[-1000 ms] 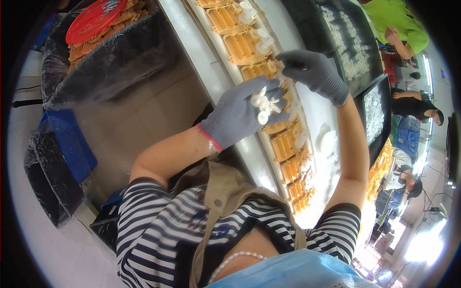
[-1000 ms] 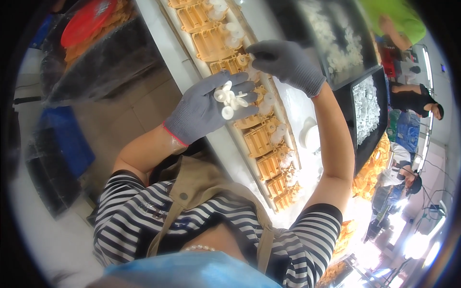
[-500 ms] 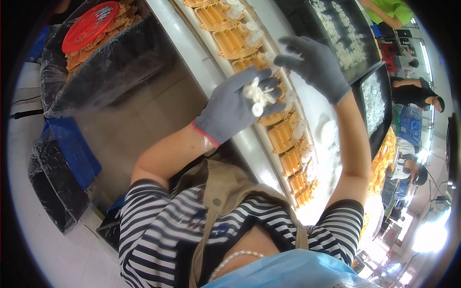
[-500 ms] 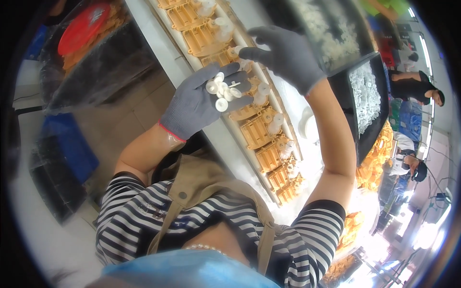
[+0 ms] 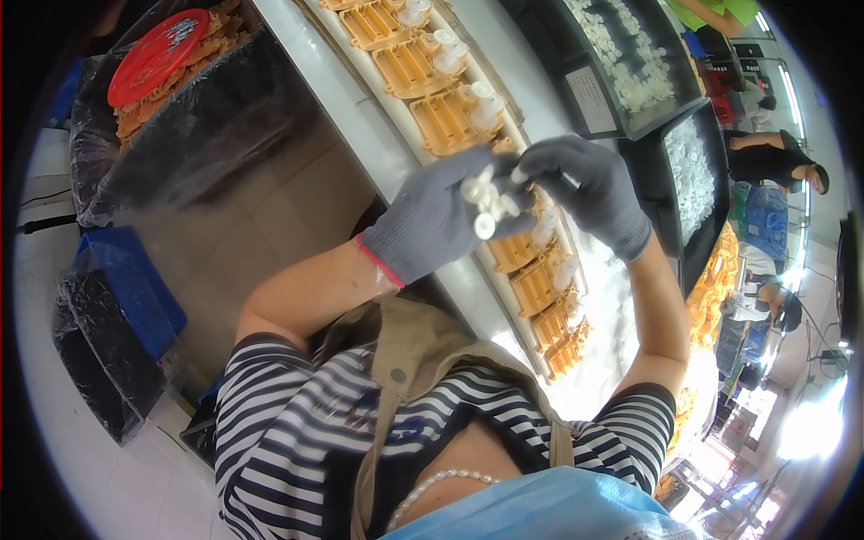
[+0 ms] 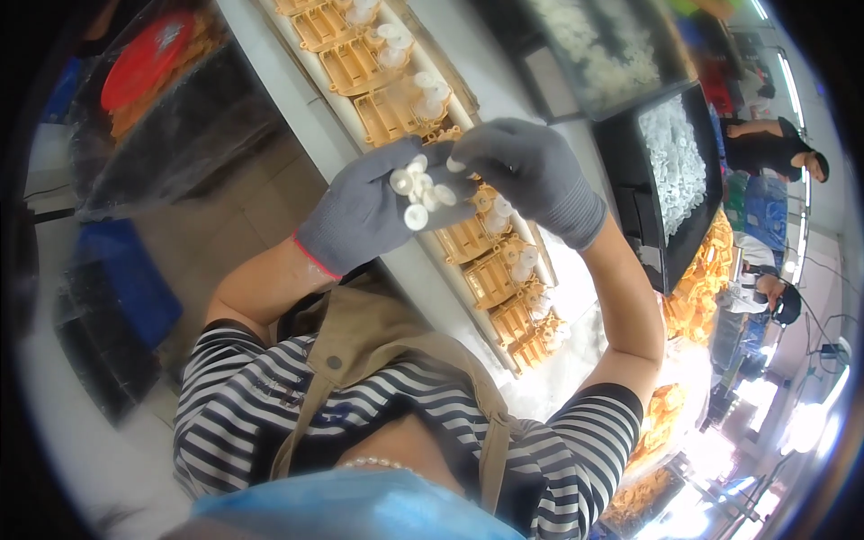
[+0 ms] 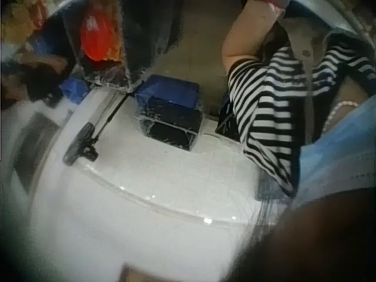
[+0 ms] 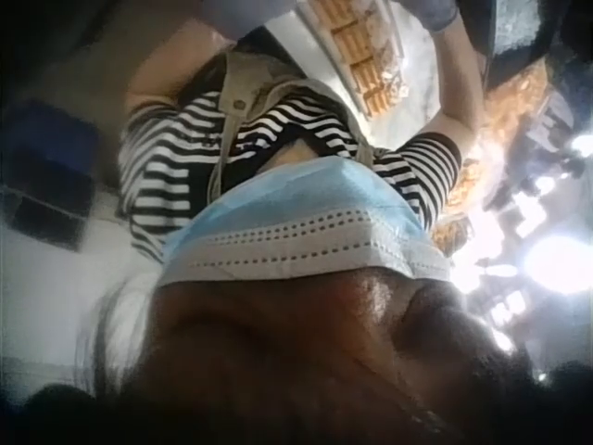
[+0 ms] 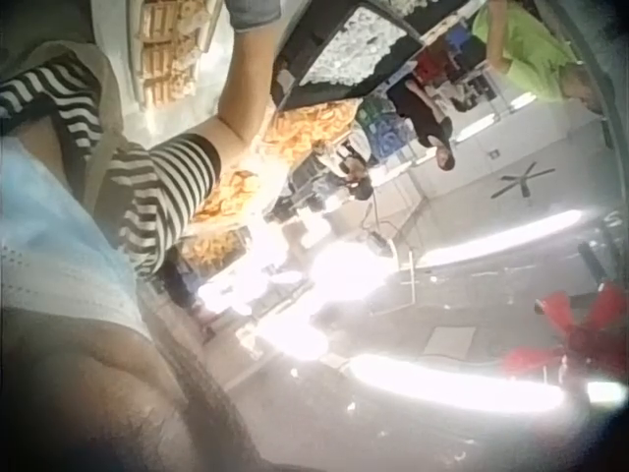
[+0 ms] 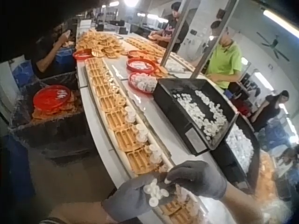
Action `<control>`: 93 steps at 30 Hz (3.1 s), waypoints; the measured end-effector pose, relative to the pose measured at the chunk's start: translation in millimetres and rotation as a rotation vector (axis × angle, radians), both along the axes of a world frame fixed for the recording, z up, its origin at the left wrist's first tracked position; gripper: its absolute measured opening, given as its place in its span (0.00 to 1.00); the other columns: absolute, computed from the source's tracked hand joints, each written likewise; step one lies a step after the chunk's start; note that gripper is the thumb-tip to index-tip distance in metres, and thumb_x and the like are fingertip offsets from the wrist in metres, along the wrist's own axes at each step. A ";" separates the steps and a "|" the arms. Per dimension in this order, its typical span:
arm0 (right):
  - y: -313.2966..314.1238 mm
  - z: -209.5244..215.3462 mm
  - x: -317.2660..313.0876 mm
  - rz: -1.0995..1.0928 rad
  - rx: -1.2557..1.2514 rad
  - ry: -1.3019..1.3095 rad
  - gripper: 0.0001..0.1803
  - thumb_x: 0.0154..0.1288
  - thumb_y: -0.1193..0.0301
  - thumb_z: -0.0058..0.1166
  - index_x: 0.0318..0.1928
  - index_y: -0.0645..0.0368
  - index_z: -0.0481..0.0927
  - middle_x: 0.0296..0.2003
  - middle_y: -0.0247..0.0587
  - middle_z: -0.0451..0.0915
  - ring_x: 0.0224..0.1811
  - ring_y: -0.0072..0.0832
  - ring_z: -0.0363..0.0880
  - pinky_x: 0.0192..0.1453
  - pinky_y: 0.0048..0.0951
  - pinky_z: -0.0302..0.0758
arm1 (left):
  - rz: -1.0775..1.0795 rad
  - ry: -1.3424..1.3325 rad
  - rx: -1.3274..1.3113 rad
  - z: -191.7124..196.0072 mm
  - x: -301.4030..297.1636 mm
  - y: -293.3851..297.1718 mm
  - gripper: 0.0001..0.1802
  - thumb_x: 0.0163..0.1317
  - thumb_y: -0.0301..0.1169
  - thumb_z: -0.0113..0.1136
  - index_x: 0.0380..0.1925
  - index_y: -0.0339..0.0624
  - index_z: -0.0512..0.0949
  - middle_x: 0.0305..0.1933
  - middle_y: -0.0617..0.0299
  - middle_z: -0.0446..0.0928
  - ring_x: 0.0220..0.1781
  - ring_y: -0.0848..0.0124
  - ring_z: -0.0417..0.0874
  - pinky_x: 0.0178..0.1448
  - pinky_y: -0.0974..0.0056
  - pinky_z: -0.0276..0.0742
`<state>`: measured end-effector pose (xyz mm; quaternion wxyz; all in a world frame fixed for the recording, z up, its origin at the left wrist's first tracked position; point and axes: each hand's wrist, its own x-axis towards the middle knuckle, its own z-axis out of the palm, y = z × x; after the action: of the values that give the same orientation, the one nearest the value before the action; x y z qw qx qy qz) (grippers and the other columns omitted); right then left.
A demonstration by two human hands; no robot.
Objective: The person assembles small white plastic components into yellow toy molds by hand on a factory production line.
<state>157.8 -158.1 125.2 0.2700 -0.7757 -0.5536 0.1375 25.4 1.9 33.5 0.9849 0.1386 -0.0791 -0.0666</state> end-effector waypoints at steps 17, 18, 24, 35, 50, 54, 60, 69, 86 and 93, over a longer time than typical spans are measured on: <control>-0.4 -2.7 -5.5 -0.036 -0.139 -0.200 0.16 0.52 0.74 0.65 0.44 0.58 0.82 0.31 0.44 0.83 0.31 0.39 0.82 0.37 0.34 0.79 | -0.190 0.299 -0.169 -2.1 -2.7 -10.3 0.27 0.73 0.39 0.43 0.63 0.28 0.64 0.63 0.49 0.70 0.65 0.57 0.71 0.71 0.47 0.67; -0.3 -2.7 -3.3 -0.031 -0.144 -0.199 0.16 0.52 0.74 0.65 0.44 0.58 0.82 0.31 0.44 0.83 0.31 0.39 0.82 0.37 0.34 0.79 | -0.187 0.300 -0.175 -0.6 -4.0 -9.0 0.27 0.73 0.39 0.43 0.63 0.28 0.64 0.63 0.49 0.70 0.65 0.57 0.71 0.71 0.47 0.67; -0.7 -12.7 11.1 -0.172 -0.119 -0.062 0.16 0.58 0.73 0.63 0.48 0.60 0.83 0.35 0.46 0.84 0.35 0.30 0.84 0.40 0.29 0.79 | -0.184 0.398 -0.186 -0.1 -9.0 -3.4 0.27 0.72 0.38 0.44 0.63 0.28 0.64 0.63 0.48 0.70 0.65 0.56 0.71 0.71 0.46 0.66; 3.6 -21.8 16.2 -0.124 -0.141 -0.090 0.15 0.59 0.71 0.64 0.47 0.60 0.83 0.36 0.45 0.84 0.33 0.33 0.82 0.40 0.30 0.79 | -0.142 0.413 -0.111 10.7 -9.5 -3.4 0.28 0.73 0.39 0.43 0.64 0.27 0.62 0.64 0.46 0.68 0.65 0.56 0.71 0.72 0.46 0.66; -19.4 -6.6 -26.9 0.063 -0.007 0.015 0.13 0.47 0.74 0.70 0.33 0.55 0.78 0.38 0.36 0.82 0.40 0.37 0.81 0.45 0.34 0.78 | 0.286 -0.194 1.140 -3.9 -13.3 -11.2 0.23 0.69 0.31 0.56 0.60 0.32 0.67 0.57 0.54 0.75 0.59 0.67 0.78 0.66 0.63 0.74; -31.0 -10.1 -43.8 0.112 0.041 -0.137 0.13 0.47 0.73 0.70 0.31 0.55 0.78 0.37 0.36 0.82 0.35 0.36 0.81 0.39 0.33 0.78 | 0.298 -0.191 1.060 -9.0 -19.6 -26.5 0.26 0.62 0.25 0.63 0.59 0.34 0.69 0.55 0.57 0.77 0.56 0.72 0.79 0.61 0.71 0.76; -41.1 -4.7 -70.1 0.005 -0.021 -0.277 0.13 0.47 0.72 0.71 0.31 0.55 0.78 0.36 0.38 0.82 0.33 0.35 0.82 0.37 0.32 0.79 | 0.158 -0.065 0.960 -8.5 -25.1 -38.0 0.19 0.69 0.29 0.54 0.58 0.35 0.70 0.53 0.57 0.77 0.53 0.70 0.80 0.58 0.68 0.77; -61.7 1.0 -65.4 -0.212 -0.073 0.244 0.12 0.50 0.76 0.70 0.34 0.58 0.79 0.38 0.36 0.83 0.37 0.25 0.81 0.42 0.27 0.77 | 0.097 -0.327 1.265 7.5 -28.7 -31.7 0.23 0.75 0.39 0.43 0.57 0.30 0.70 0.56 0.52 0.75 0.59 0.65 0.76 0.68 0.60 0.69; -65.6 -30.3 -26.8 -0.387 -0.100 0.186 0.15 0.57 0.75 0.65 0.46 0.61 0.82 0.37 0.35 0.83 0.38 0.22 0.79 0.48 0.26 0.78 | -0.278 0.296 0.207 1.4 -27.8 -38.9 0.29 0.72 0.41 0.46 0.61 0.24 0.64 0.60 0.46 0.72 0.62 0.61 0.74 0.71 0.57 0.67; -55.6 -26.4 -26.2 -0.373 -0.170 0.090 0.16 0.53 0.70 0.70 0.43 0.59 0.84 0.36 0.37 0.83 0.36 0.25 0.80 0.46 0.27 0.78 | -0.342 0.401 -0.053 -0.3 -28.8 -40.4 0.29 0.74 0.42 0.41 0.62 0.25 0.64 0.62 0.48 0.71 0.62 0.61 0.74 0.72 0.57 0.66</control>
<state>131.6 -213.6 98.8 0.2488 -0.8778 -0.3742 0.1659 -3.4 -38.5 33.2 0.9587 0.0813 0.0935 -0.2558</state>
